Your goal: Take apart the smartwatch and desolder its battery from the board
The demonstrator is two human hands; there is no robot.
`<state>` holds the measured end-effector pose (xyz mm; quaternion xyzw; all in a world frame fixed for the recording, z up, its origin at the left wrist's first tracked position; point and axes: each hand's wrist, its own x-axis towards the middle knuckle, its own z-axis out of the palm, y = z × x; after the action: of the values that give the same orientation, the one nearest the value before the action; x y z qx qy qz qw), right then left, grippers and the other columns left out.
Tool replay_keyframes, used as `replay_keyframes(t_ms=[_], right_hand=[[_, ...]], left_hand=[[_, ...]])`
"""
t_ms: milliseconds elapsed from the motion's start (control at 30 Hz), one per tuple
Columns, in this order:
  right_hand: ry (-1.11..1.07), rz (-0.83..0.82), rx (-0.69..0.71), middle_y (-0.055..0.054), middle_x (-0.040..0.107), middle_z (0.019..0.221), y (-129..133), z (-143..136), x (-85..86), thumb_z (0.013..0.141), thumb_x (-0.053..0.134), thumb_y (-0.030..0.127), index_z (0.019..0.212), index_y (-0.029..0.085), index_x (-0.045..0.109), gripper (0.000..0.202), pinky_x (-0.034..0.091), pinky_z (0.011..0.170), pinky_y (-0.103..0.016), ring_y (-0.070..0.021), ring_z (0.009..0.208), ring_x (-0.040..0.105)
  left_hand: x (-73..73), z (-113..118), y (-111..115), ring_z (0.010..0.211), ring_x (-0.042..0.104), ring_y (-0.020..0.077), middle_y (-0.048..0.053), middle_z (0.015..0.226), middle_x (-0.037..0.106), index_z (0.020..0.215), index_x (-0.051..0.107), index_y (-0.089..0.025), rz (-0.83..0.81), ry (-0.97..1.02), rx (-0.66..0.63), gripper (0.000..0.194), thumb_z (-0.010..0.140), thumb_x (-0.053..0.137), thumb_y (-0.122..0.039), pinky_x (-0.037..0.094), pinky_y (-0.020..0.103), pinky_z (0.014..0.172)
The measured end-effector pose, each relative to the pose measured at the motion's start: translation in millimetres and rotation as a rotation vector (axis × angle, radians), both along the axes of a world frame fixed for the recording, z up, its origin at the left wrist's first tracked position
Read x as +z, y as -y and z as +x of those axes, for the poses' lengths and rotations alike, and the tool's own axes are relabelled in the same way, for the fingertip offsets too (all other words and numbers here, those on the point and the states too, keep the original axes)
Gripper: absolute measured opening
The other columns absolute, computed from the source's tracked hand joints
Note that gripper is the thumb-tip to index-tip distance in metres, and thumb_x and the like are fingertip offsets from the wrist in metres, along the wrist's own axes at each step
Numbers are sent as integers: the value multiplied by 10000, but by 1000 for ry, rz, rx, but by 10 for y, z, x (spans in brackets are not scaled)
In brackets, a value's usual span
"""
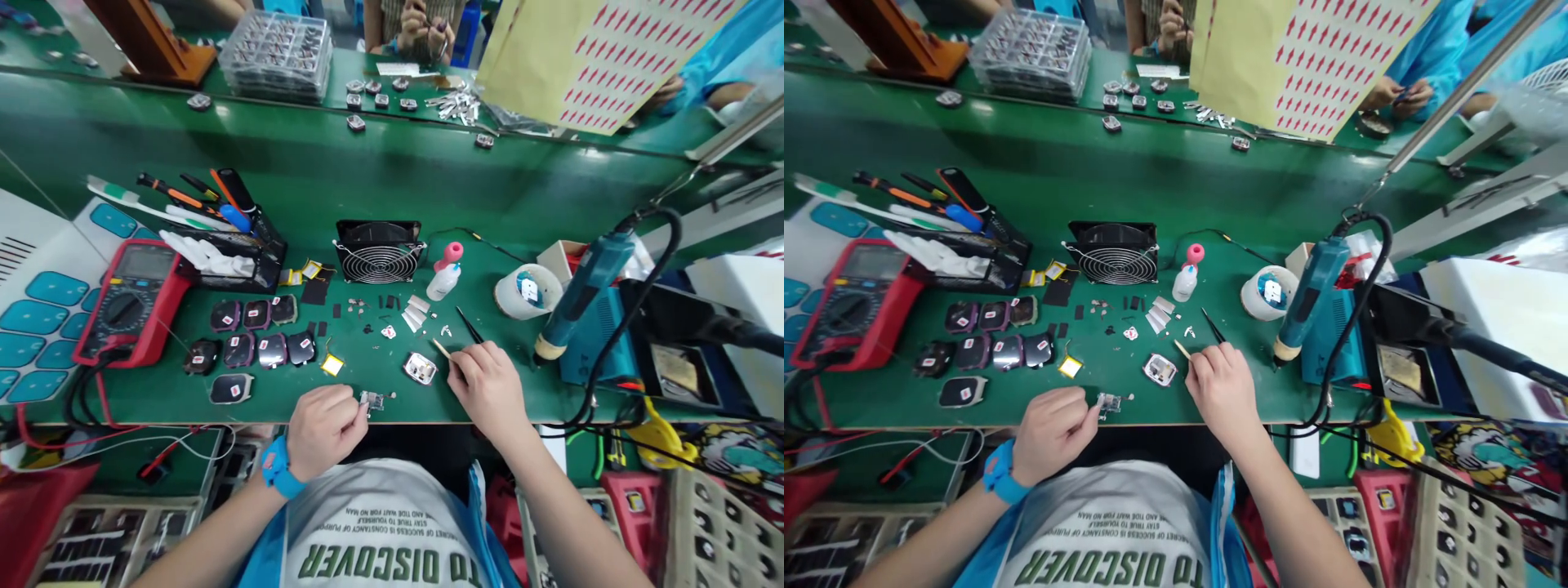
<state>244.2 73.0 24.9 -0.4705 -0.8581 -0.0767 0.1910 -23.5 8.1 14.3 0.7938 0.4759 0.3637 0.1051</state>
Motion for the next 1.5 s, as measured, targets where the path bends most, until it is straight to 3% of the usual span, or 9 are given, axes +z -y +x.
replay_keyframes(t_ms=[233,433,933,1367,1500], right_hand=[[-54,103,-100,-23,571,657,-223,19,71,951,563,124,789,202,632,193,381,662,-347,-205,679,481],[-3,71,-25,-43,573,709,-343,-5,96,952,573,143,801,199,654,181,421,711,-355,-226,740,458],[40,31,3,-66,544,742,-598,-147,51,999,506,192,841,196,693,245,399,696,-395,-242,747,434],[-57,-2,-31,-56,562,702,-656,-222,20,978,555,211,790,200,692,233,395,691,-388,-235,726,454],[-121,-7,-73,-37,586,685,-614,-190,79,972,575,236,774,207,692,231,426,680,-358,-216,711,512]], left_hand=[[-17,9,31,547,315,138,-38,583,351,587,361,-202,23,-36,27,428,958,546,-95,268,321,526],[-36,7,40,552,326,142,-34,578,363,575,372,-201,53,-29,40,435,963,538,-97,283,321,533],[-67,-13,72,551,342,148,-20,576,394,538,399,-200,53,-13,70,458,975,509,-121,281,334,541],[-76,-22,87,558,341,155,-19,577,397,536,407,-202,71,5,85,454,966,515,-106,272,336,543],[-81,-14,86,557,340,153,-20,579,399,538,407,-201,68,4,85,453,966,523,-107,274,339,540]])
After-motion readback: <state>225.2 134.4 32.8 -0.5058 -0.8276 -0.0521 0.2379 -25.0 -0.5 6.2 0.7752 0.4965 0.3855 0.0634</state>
